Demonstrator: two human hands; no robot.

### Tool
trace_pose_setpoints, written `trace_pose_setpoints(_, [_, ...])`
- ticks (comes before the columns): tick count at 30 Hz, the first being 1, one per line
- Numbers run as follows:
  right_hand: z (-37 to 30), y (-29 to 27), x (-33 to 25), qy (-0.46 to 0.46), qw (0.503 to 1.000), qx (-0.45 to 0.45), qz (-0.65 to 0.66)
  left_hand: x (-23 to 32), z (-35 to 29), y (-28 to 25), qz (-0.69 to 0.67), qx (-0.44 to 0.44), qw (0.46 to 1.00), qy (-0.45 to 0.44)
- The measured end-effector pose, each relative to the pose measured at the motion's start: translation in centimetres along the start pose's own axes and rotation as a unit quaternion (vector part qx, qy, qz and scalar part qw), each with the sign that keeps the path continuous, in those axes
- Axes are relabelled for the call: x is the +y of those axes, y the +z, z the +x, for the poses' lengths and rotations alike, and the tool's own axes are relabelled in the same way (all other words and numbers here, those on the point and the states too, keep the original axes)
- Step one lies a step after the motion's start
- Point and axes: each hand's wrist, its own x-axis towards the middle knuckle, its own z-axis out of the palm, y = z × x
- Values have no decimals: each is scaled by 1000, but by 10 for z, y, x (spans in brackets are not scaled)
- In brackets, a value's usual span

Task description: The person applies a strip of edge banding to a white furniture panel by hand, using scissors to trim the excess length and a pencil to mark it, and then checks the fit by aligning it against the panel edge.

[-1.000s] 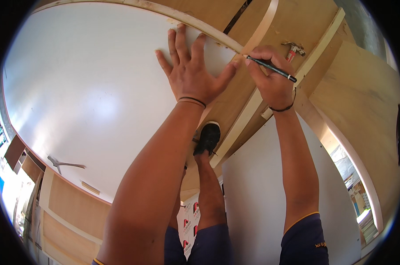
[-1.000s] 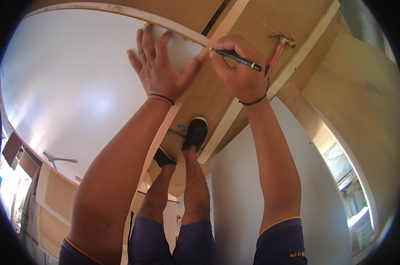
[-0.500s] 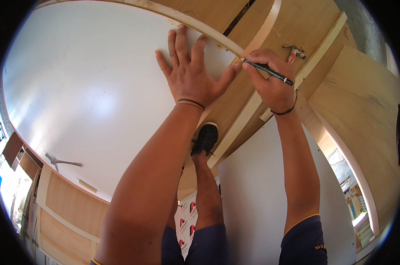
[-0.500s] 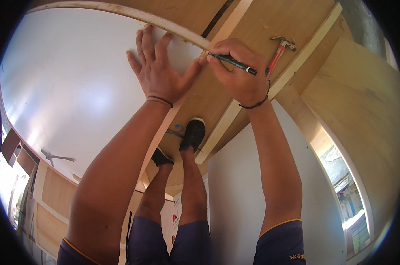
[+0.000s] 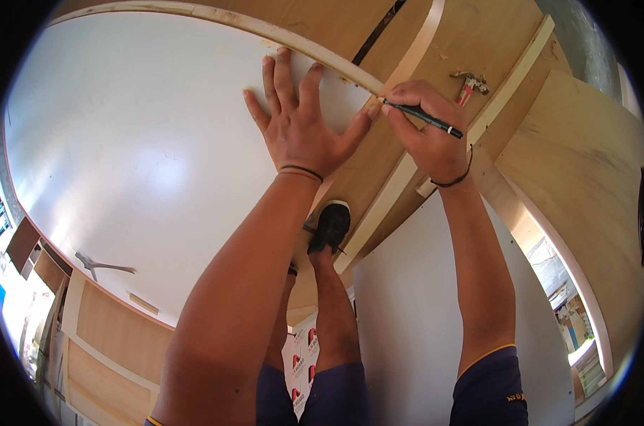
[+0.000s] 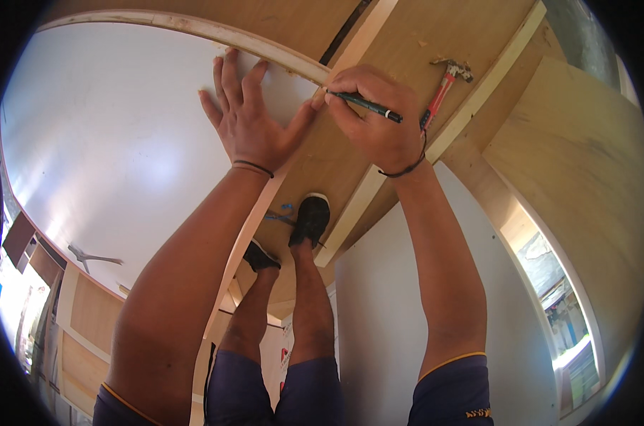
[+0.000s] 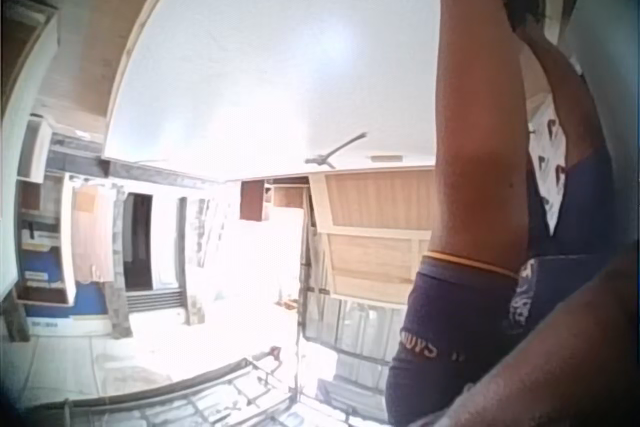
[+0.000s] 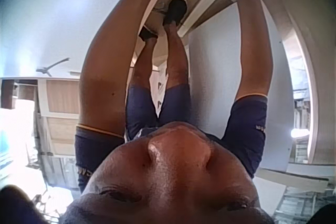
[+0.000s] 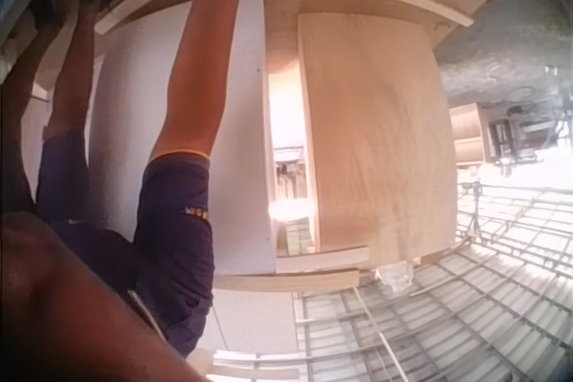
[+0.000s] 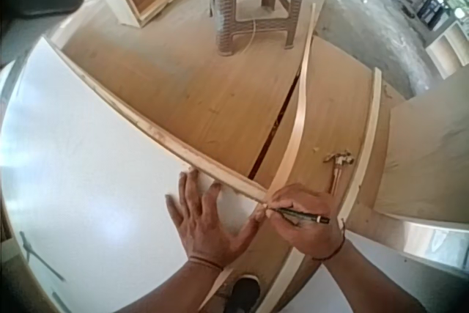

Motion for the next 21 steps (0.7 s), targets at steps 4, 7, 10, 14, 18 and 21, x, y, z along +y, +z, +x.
trace_pose_setpoints(4, [0,1,1,0,1000,10,8,1,0,-1,0,2,1000,2])
trace_pose_setpoints(7, [0,0,1,-6,1000,6,-3,2,0,-1,2,-2,1000,0])
trace_pose_setpoints(10, [1,0,0,1,1000,3,-2,1,0,0,4,2,1000,0])
trace_pose_setpoints(14, [-1,0,-2,36,999,9,20,0,0,0,2,2,1000,1])
trace_pose_setpoints(18, [-14,-5,-8,136,986,81,59,2,1,0,3,-15,1000,-8])
trace_pose_setpoints(21, [-32,-5,-14,213,936,215,178,4,2,-2,8,-19,1000,-12])
